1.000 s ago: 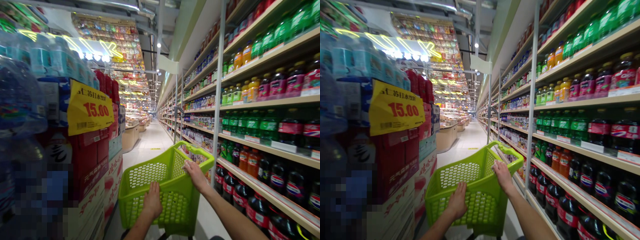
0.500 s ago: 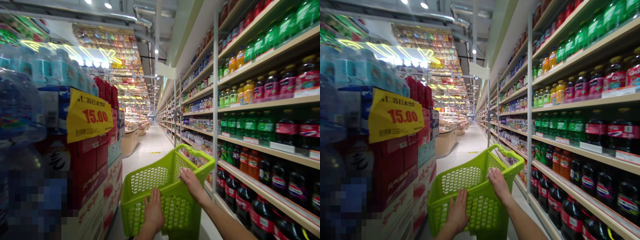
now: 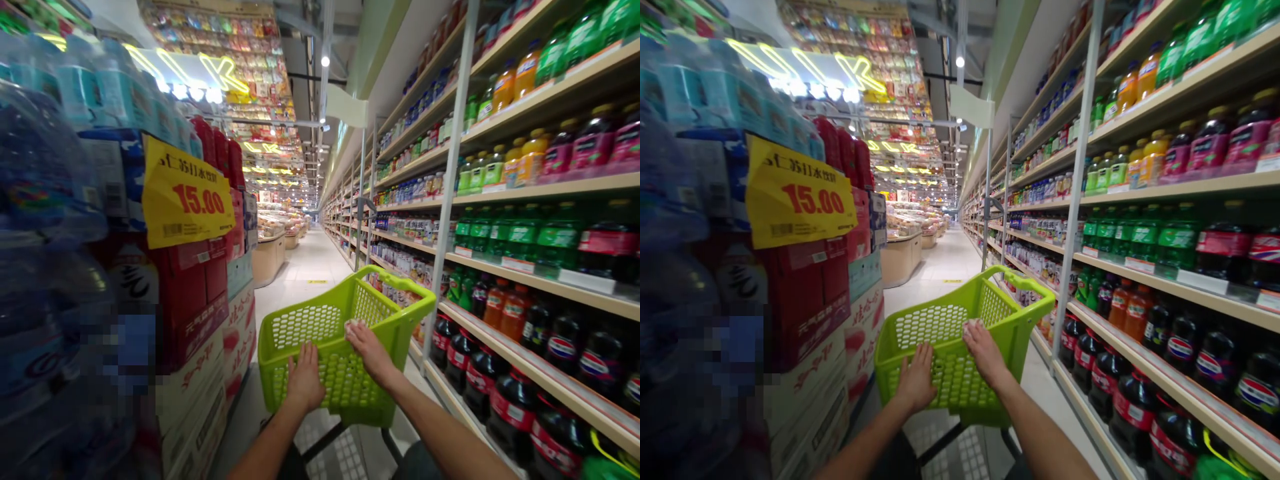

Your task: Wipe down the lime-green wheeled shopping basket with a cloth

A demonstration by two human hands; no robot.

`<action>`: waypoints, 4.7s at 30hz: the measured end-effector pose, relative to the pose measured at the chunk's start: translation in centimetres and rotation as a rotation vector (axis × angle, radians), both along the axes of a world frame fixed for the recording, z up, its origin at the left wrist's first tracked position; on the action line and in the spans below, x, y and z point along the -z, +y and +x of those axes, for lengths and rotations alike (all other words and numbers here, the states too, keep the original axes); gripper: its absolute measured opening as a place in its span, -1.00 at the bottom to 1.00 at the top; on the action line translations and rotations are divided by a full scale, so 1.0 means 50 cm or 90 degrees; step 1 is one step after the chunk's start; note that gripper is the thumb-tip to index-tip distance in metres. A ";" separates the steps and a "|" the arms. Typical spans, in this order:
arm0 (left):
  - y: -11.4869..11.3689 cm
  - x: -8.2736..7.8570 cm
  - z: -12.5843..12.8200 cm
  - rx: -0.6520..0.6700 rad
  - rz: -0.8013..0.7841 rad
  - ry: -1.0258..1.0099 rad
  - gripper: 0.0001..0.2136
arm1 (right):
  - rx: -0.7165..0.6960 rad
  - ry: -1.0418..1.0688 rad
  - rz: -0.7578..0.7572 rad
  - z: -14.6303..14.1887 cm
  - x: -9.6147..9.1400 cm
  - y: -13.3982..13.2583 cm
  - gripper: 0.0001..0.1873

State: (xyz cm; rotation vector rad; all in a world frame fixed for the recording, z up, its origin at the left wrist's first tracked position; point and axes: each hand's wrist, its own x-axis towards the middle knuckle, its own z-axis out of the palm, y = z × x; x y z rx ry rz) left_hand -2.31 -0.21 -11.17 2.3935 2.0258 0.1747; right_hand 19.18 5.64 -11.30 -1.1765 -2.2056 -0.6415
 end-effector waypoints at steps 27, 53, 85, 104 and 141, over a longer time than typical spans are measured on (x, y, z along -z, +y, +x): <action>-0.022 -0.007 -0.058 -0.015 -0.062 -0.053 -0.23 | -0.142 0.096 -0.123 -0.119 0.026 -0.015 -0.63; -0.046 0.029 -0.010 0.042 -0.021 0.067 -0.27 | -0.138 0.176 -0.084 -0.131 0.100 -0.103 -0.53; -0.006 0.011 0.059 0.119 -0.046 0.082 -0.26 | 0.017 0.284 -0.122 -0.031 0.138 -0.128 -0.43; 0.015 0.000 0.048 0.159 -0.049 -0.047 -0.30 | 0.060 0.295 -0.085 -0.032 0.123 -0.089 -0.46; 0.006 0.055 0.056 0.180 0.024 0.100 -0.29 | 0.109 0.338 0.010 0.048 0.158 -0.075 -0.42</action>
